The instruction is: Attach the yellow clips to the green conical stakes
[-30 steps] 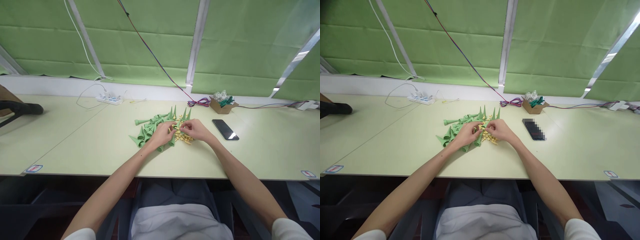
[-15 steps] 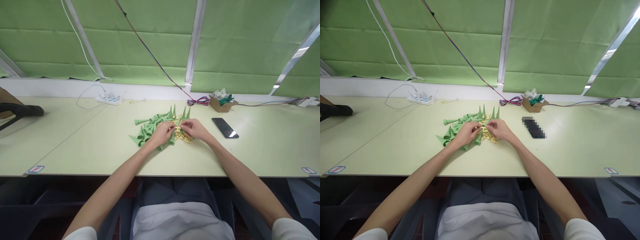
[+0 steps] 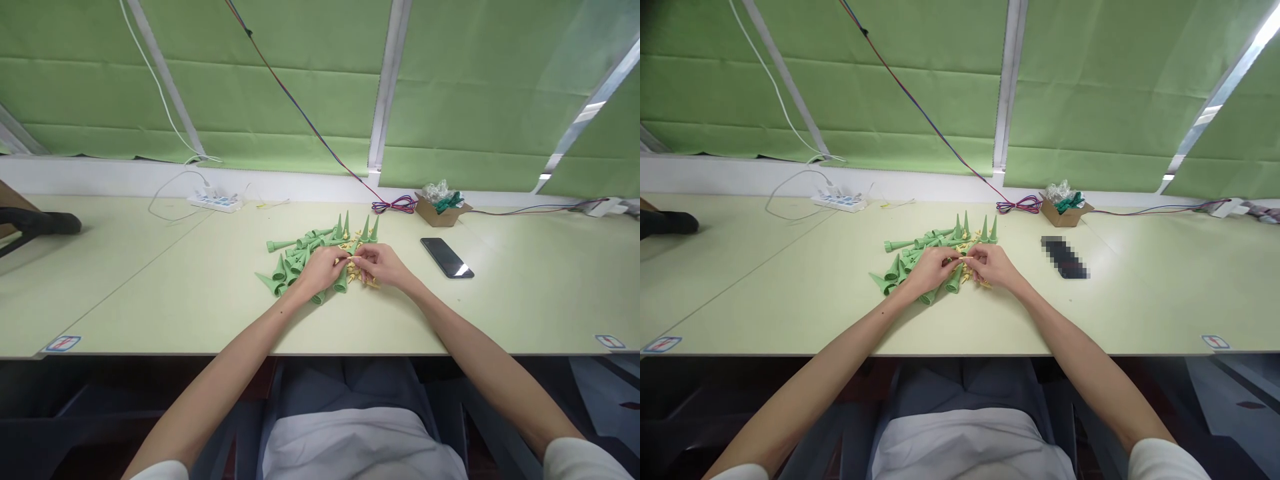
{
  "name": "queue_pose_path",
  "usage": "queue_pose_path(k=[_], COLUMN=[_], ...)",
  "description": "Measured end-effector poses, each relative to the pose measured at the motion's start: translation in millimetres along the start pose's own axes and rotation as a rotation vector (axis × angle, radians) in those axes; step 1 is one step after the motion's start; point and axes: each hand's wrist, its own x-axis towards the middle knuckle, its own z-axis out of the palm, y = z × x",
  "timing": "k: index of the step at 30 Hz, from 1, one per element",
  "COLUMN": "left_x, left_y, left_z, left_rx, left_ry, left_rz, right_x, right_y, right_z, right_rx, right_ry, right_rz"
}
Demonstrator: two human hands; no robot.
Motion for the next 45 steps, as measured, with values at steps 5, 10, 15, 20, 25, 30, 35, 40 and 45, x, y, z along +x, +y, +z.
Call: queue_pose_path(k=[5, 10, 15, 20, 25, 30, 35, 40, 45], left_x=[-0.3, -0.6, -2.1, -3.5, -4.4, -4.8, -4.3, -4.2, -5.2], left_y=[1.3, 0.9, 2.6, 3.6, 2.7, 3.1, 3.6, 3.3, 2.9], left_z=[-0.6, 0.2, -0.5, 0.4, 0.4, -0.4, -1.1, -1.4, -0.6], left_rx=[0.018, 0.022, 0.038, 0.131, 0.167, 0.209, 0.23, 0.232, 0.181], left_ry=[0.028, 0.019, -0.077, -0.158, -0.183, -0.216, -0.283, -0.3, -0.249], left_rz=[-0.036, -0.081, -0.103, -0.072, -0.041, 0.021, 0.069, 0.075, 0.088], right_x=[0.9, 3.2, 4.1, 3.7, 2.9, 3.2, 4.2, 4.5, 4.0], right_y=[2.0, 7.1, 9.7, 8.9, 8.9, 8.9, 11.9, 13.9, 14.0], right_z=[-1.3, -2.1, -1.3, -0.9, -0.4, -0.1, 0.1, 0.0, 0.6], right_rx=[-0.093, -0.098, -0.097, -0.141, -0.15, -0.167, -0.188, -0.203, -0.19], right_ry=[0.114, 0.173, 0.204, 0.211, 0.21, 0.214, 0.22, 0.209, 0.216], right_rz=[-0.018, 0.0, -0.034, -0.047, -0.082, -0.106, -0.133, -0.152, -0.154])
